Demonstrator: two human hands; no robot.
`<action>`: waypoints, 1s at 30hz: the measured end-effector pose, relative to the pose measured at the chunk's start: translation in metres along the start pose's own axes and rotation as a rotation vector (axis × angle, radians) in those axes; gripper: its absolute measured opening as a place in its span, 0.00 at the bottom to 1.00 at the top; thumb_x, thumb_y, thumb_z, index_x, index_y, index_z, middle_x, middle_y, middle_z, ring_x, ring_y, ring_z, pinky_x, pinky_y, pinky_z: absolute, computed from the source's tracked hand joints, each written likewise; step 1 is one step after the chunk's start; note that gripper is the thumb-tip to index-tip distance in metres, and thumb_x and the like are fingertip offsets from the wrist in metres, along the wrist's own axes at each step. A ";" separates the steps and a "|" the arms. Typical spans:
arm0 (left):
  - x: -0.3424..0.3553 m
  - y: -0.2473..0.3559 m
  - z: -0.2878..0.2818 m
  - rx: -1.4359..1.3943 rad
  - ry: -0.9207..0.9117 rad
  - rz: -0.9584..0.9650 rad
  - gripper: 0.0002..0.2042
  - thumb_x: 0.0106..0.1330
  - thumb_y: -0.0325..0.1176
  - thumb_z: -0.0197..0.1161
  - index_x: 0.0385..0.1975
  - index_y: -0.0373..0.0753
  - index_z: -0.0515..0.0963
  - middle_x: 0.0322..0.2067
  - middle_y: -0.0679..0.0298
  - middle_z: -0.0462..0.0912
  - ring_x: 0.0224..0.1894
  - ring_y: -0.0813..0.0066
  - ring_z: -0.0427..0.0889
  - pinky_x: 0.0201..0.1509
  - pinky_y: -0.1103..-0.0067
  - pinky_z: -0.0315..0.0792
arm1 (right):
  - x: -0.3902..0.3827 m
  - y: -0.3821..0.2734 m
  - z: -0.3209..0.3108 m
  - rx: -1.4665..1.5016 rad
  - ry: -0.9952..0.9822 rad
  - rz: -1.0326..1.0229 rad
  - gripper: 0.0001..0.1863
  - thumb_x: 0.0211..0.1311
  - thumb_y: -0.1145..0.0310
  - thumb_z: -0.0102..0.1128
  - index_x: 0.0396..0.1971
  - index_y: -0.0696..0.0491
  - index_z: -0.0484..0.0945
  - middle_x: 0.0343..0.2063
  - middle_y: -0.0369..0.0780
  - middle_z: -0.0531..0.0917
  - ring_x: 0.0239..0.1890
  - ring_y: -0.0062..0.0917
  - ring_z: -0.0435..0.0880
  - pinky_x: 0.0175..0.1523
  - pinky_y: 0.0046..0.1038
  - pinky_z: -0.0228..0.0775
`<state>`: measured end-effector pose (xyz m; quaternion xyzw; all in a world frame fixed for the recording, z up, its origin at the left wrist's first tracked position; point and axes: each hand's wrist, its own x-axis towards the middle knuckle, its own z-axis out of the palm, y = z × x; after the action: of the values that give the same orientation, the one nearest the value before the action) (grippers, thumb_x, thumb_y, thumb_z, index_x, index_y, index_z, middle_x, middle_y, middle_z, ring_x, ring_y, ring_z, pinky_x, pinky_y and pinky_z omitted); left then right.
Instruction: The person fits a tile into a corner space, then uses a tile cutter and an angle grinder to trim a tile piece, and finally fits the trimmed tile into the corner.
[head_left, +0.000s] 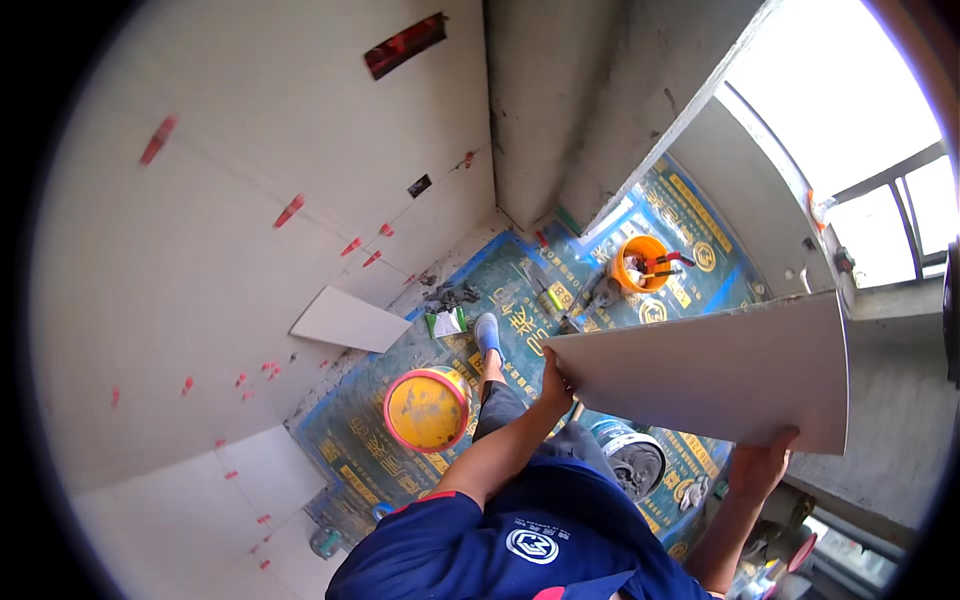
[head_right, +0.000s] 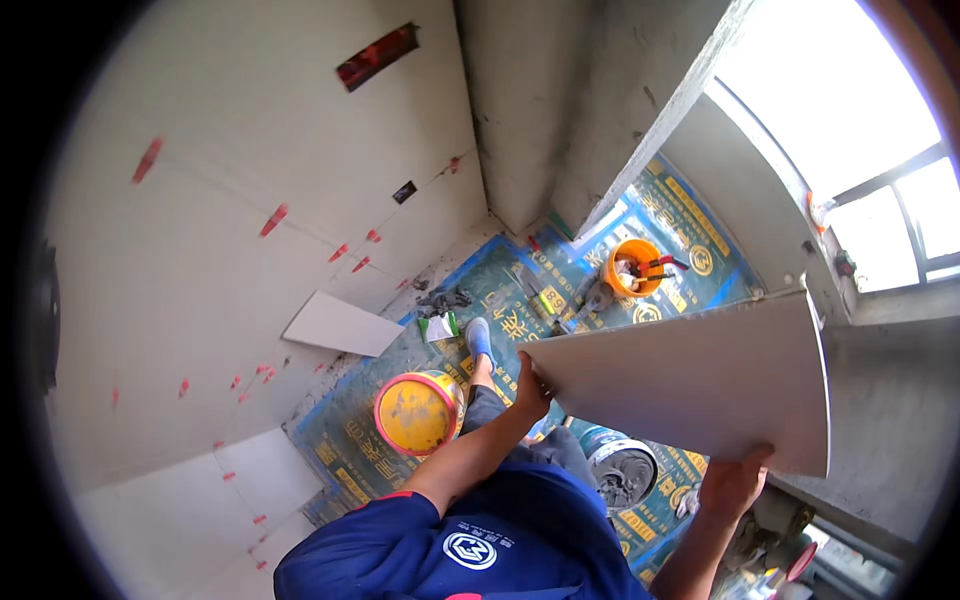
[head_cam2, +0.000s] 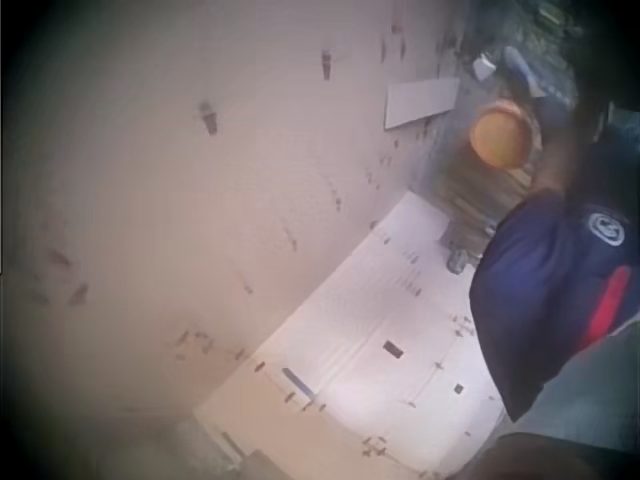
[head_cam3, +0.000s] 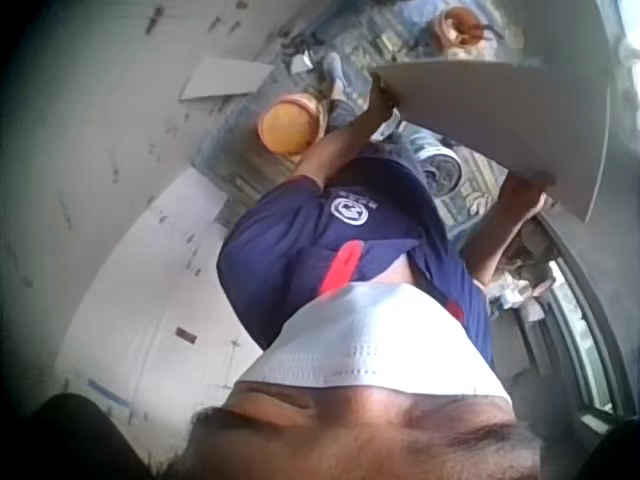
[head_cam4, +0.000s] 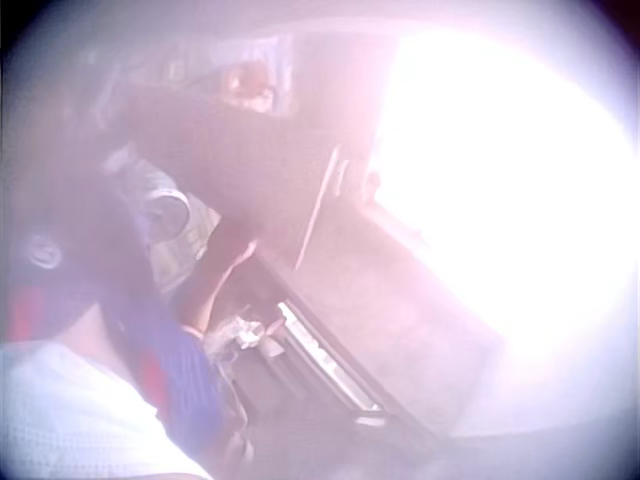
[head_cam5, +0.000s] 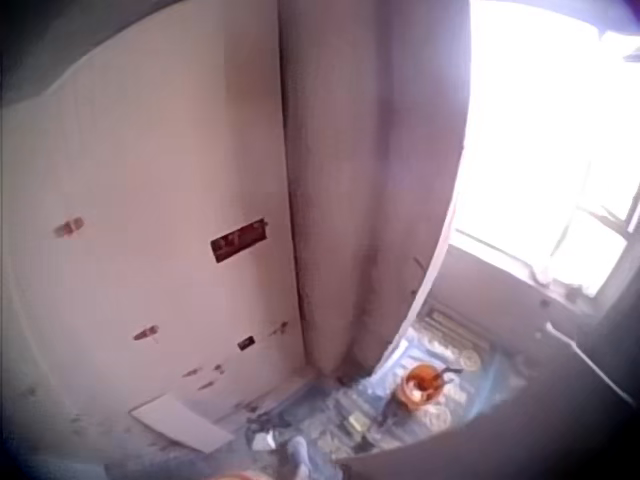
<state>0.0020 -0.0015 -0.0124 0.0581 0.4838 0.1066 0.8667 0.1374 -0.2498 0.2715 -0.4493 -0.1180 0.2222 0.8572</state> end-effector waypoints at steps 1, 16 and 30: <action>0.009 -0.002 -0.009 0.009 0.010 -0.011 0.43 0.60 0.76 0.42 0.64 0.45 0.64 0.60 0.65 0.72 0.59 0.70 0.70 0.60 0.79 0.62 | -0.006 0.010 0.002 0.026 0.105 0.006 0.30 0.68 0.52 0.55 0.65 0.49 0.63 0.61 0.39 0.71 0.64 0.33 0.67 0.68 0.42 0.57; 0.261 0.224 0.054 1.047 -0.449 0.573 0.45 0.59 0.50 0.69 0.68 0.30 0.54 0.67 0.46 0.59 0.72 0.59 0.56 0.73 0.70 0.50 | 0.249 0.305 -0.002 -0.349 0.221 -0.123 0.25 0.63 0.61 0.65 0.58 0.52 0.70 0.54 0.36 0.76 0.59 0.28 0.72 0.65 0.36 0.61; 0.469 0.262 0.069 1.412 -0.698 0.723 0.13 0.58 0.33 0.70 0.41 0.35 0.81 0.37 0.62 0.85 0.40 0.77 0.80 0.48 0.78 0.73 | 0.361 0.546 -0.143 -0.362 0.015 -0.174 0.36 0.56 0.53 0.71 0.60 0.54 0.67 0.54 0.38 0.75 0.59 0.29 0.72 0.64 0.36 0.60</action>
<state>0.2664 0.3661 -0.3100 0.7624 0.0949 0.0262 0.6396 0.3602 0.0945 -0.2578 -0.5857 -0.1879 0.1189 0.7794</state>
